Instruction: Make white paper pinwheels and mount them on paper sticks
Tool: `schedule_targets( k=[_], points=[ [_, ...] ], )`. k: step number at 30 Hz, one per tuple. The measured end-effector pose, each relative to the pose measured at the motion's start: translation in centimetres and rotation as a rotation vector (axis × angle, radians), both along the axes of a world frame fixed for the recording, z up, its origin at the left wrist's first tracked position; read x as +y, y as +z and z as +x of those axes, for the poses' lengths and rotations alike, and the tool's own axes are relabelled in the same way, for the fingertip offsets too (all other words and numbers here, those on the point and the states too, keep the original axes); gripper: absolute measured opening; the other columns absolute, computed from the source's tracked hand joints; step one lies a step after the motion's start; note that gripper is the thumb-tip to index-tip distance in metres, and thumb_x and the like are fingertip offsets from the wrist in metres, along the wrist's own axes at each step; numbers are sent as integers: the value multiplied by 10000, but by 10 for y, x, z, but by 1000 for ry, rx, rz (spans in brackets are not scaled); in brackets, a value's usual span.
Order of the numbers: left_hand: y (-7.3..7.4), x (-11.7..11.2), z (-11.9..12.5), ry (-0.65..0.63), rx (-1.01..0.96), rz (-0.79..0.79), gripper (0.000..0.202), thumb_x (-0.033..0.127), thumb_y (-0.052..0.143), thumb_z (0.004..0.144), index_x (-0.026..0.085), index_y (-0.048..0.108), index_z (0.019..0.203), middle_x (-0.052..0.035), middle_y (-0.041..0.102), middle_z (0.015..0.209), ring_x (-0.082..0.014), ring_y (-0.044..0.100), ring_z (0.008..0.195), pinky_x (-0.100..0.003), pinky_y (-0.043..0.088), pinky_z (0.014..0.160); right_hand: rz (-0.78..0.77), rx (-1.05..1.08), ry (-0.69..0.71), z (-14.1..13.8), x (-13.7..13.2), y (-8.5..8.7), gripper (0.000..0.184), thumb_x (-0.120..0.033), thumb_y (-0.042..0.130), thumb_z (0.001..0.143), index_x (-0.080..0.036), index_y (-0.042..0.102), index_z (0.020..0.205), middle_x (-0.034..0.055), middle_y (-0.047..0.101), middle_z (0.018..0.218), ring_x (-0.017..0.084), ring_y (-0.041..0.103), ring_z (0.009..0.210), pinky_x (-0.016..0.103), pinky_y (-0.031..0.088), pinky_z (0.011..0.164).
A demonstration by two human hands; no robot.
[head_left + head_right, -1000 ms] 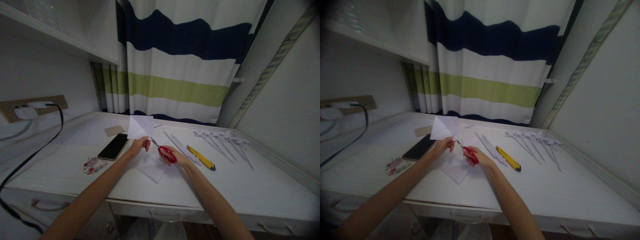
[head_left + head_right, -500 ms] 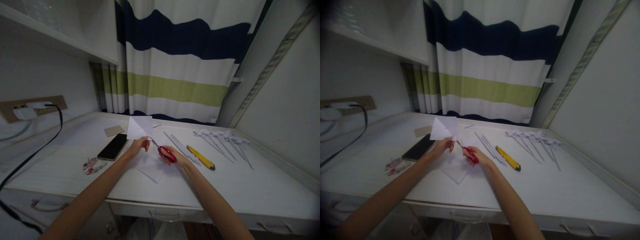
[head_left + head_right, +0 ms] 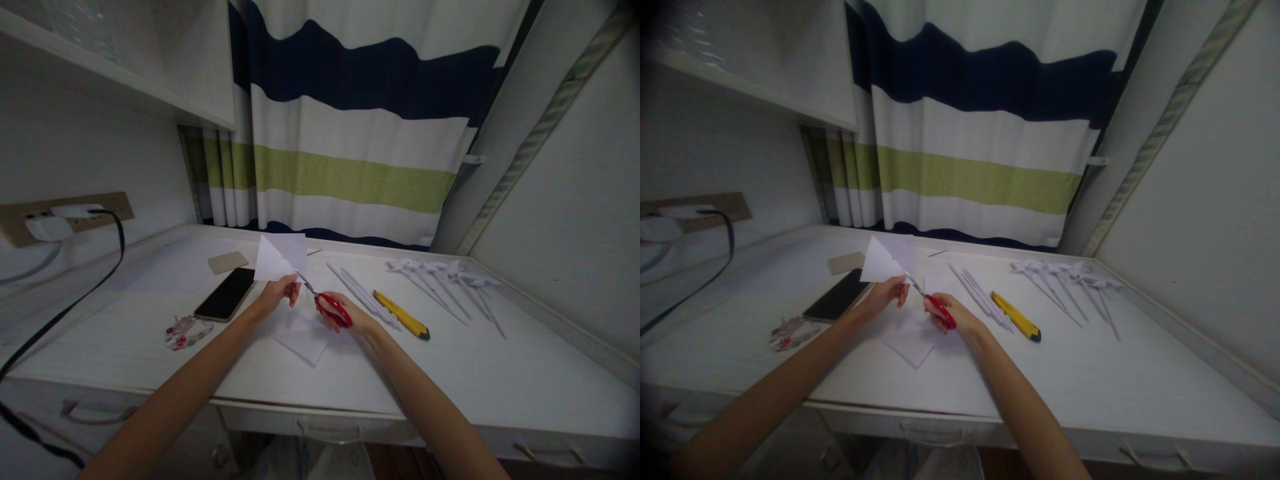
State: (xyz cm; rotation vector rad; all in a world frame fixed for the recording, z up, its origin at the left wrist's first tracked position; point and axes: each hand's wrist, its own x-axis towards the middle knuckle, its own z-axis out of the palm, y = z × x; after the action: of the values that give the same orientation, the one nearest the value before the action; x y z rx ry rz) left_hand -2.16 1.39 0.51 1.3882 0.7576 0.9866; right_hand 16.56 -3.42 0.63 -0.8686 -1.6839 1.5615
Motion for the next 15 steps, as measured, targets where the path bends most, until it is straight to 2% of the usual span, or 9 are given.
schedule_targets(
  k=[7, 15],
  points=[
    [0, 0, 0, 6, 3, 6, 238, 302, 444, 835, 119, 516, 969, -40, 562, 875, -120, 557, 692, -281, 477, 598, 10, -17, -10, -3, -3, 6, 233, -315, 416, 854, -112, 529, 841, -38, 520, 623, 34, 447, 413, 162, 382, 375],
    [0, 0, -1, 0, 12, 8, 250, 305, 445, 833, 123, 510, 992, -50, 557, 920, -136, 558, 742, -308, 476, 638, 15, -29, -12, -1, -3, 6, 223, -307, 424, 851, -111, 529, 835, -43, 514, 612, 30, 437, 402, 156, 373, 365]
  ],
)
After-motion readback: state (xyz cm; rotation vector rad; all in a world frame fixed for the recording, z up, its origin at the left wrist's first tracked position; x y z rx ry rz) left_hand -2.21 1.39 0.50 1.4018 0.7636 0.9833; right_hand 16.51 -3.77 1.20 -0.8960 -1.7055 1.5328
